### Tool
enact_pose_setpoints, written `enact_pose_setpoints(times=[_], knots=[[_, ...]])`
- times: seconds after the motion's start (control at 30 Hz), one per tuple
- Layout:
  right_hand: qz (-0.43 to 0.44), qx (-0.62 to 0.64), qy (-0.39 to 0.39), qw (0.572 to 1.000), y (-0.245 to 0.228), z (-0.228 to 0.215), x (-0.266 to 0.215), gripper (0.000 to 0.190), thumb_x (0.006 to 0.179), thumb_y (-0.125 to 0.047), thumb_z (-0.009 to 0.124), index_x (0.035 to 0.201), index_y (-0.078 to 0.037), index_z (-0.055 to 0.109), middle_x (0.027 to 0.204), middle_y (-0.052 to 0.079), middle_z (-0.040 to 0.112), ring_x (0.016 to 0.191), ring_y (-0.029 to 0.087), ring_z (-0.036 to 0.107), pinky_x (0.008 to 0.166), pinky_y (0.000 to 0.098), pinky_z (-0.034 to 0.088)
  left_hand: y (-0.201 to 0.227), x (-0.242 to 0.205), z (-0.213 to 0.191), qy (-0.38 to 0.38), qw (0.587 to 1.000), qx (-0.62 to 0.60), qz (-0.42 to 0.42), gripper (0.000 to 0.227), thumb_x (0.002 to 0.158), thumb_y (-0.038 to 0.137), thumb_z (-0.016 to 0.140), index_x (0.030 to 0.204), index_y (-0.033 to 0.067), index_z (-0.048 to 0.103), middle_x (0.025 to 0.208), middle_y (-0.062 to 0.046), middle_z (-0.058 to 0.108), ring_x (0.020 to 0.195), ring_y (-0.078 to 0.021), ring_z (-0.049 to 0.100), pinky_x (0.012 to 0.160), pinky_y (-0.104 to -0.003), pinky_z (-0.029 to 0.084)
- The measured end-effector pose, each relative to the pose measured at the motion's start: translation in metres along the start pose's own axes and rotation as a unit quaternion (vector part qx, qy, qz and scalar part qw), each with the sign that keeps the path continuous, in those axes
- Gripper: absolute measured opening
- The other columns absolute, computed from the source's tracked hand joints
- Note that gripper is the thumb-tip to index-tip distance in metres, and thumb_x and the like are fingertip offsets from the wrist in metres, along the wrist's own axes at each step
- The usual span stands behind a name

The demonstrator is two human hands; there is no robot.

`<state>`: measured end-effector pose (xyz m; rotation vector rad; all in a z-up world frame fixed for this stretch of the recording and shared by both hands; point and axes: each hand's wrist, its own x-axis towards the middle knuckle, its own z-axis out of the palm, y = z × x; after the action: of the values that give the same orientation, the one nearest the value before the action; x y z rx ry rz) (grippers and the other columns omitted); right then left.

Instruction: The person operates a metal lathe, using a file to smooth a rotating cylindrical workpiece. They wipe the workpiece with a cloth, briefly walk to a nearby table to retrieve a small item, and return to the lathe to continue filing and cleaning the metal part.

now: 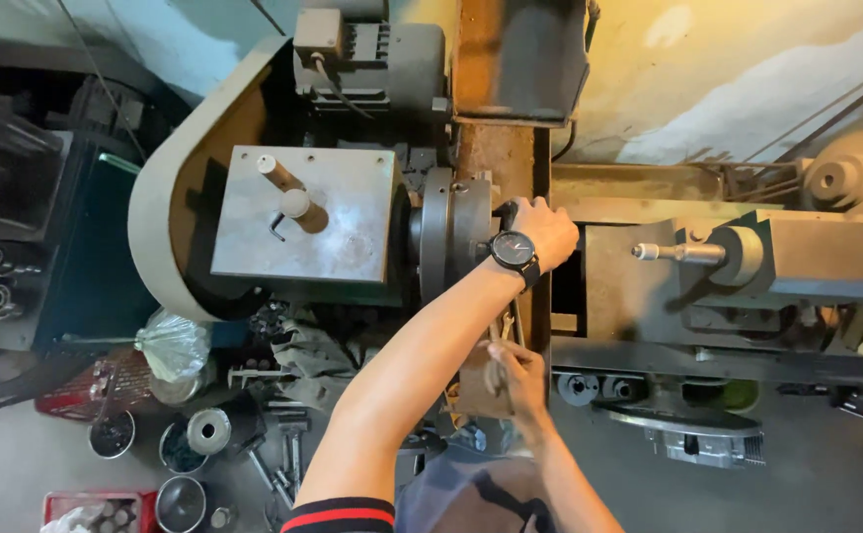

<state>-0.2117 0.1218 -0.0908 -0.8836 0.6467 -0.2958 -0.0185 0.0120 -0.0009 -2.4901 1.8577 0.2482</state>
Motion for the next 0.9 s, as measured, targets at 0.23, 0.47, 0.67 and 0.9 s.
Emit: enact_pose_setpoints(times=[0.23,0.47,0.67,0.9], knots=[[-0.018,0.054,-0.002,0.998,0.003,0.025,-0.004,0.025,0.102,-0.017,0.069,0.096,0.007,0.066,0.057,-0.001,0.045,0.046,0.011,0.045,0.043,0.0284,0.037,0.001,-0.002,-0.012,-0.004,1.000,-0.023,-0.006,0.038,0.084,0.041,0.072,0.106,0.0108,0.076,0.107,-0.009,0.074,0.109,-0.0380,0.063,0.090,-0.069,0.043],[0.026,0.056,-0.056,0.997,-0.014,-0.016,0.003,0.028,0.095,-0.022,0.066,0.103,0.003,0.073,0.052,0.000,0.045,0.044,0.011,0.043,0.043,0.0276,0.036,0.001,0.004,0.000,0.004,0.999,-0.044,-0.022,0.045,0.085,0.045,0.073,0.112,0.0095,0.069,0.100,-0.008,0.076,0.105,-0.0386,0.065,0.089,-0.069,0.044],[0.196,0.094,-0.273,0.937,0.008,-0.142,-0.043,0.032,0.088,-0.026,0.070,0.093,0.006,0.071,0.059,0.002,0.057,0.048,0.013,0.051,0.043,0.0279,0.037,-0.001,0.005,0.005,0.023,0.998,-0.058,-0.019,0.041,0.091,0.043,0.071,0.111,0.0070,0.066,0.098,-0.015,0.076,0.104,-0.0426,0.067,0.093,-0.076,0.040],[0.024,-0.450,-0.006,0.893,-0.043,-0.130,-0.053,0.030,0.098,-0.024,0.063,0.103,0.003,0.075,0.071,0.012,0.060,0.065,0.030,0.058,0.056,0.0400,0.045,-0.008,0.007,-0.002,-0.009,0.998,-0.054,0.020,0.051,0.083,0.039,0.077,0.113,0.0018,0.058,0.099,-0.021,0.073,0.107,-0.0471,0.064,0.093,-0.082,0.033]])
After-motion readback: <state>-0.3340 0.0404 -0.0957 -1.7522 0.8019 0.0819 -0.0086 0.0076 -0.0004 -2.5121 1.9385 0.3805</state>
